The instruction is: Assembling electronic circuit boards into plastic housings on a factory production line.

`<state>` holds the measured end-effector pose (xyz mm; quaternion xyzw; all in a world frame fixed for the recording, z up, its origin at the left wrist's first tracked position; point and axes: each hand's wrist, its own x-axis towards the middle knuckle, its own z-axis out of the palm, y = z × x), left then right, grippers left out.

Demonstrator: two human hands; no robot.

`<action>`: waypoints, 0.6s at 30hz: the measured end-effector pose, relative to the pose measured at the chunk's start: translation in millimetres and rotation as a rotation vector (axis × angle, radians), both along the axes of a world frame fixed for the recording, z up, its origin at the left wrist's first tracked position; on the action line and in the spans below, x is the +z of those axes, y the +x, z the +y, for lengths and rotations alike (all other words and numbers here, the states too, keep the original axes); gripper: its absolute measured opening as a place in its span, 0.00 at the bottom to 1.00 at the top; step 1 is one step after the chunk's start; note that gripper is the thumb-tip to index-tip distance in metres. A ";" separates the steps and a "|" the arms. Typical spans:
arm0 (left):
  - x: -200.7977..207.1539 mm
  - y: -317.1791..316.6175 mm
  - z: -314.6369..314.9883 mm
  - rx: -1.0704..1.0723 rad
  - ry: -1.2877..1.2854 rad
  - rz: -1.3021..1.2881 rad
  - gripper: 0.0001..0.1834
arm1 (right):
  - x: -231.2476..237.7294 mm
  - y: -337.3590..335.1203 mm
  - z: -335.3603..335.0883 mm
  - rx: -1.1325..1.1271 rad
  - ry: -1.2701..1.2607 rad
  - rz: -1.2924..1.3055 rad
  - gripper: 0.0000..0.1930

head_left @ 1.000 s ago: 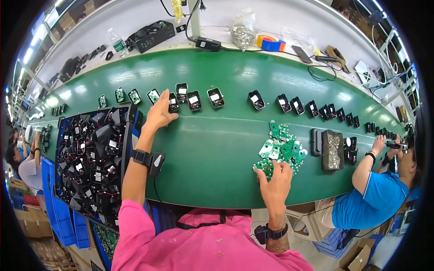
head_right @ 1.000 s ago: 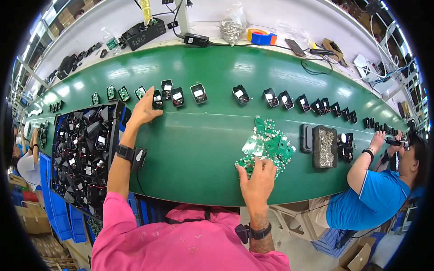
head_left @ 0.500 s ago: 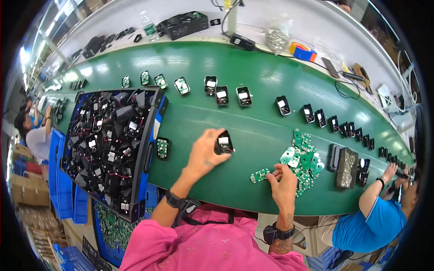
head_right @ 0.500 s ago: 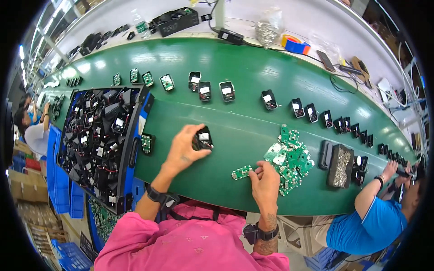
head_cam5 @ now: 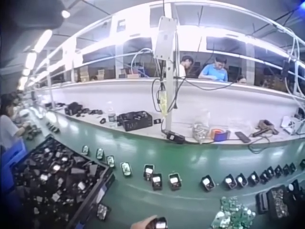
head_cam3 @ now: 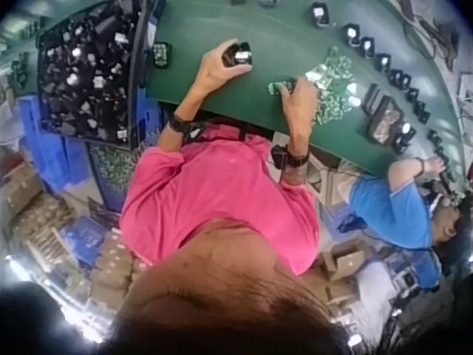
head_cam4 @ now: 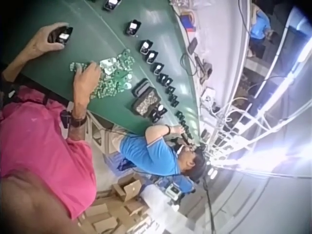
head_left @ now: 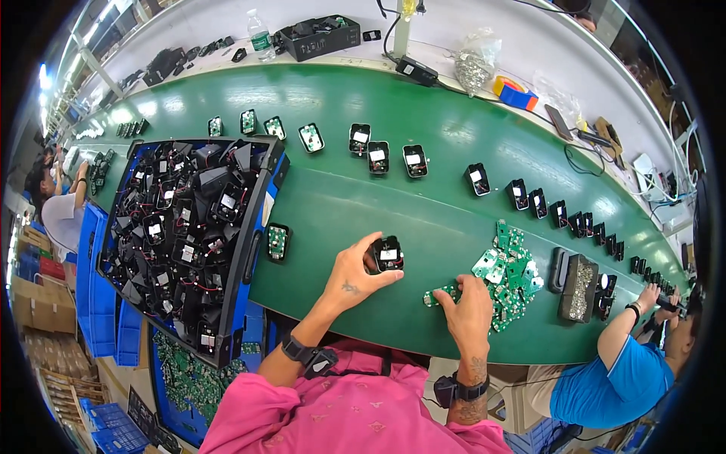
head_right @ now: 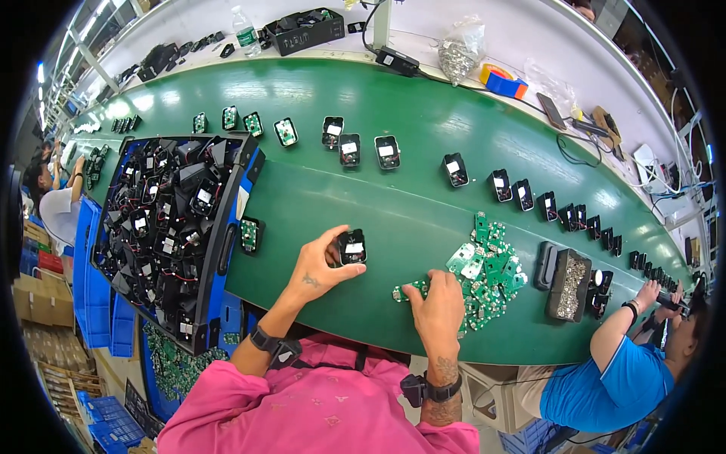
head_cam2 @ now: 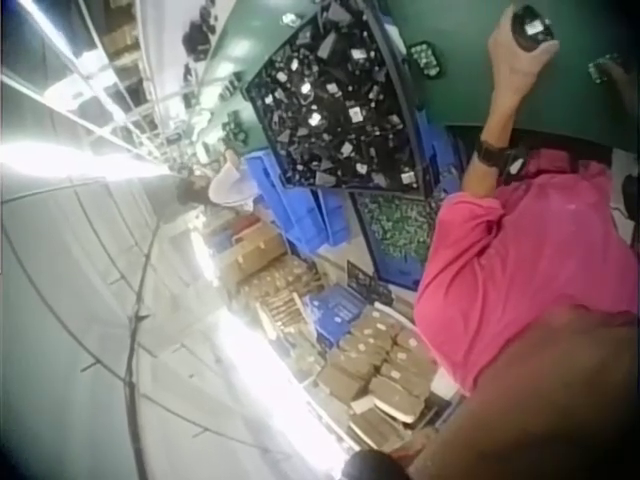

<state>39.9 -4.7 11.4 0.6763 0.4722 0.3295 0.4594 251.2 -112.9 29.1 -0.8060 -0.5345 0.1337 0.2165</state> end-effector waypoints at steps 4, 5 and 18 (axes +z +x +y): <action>12.8 -8.1 -8.8 -0.082 -0.242 -0.024 0.37 | 15.9 2.8 -6.3 0.183 0.028 -0.038 0.21; 9.2 -11.0 -10.6 -0.087 -0.245 -0.028 0.37 | 14.7 4.7 -6.3 0.246 0.009 -0.009 0.22; 11.4 -8.8 -32.8 -0.354 -0.658 -0.421 0.30 | -1.1 25.4 -3.9 0.364 0.026 0.104 0.17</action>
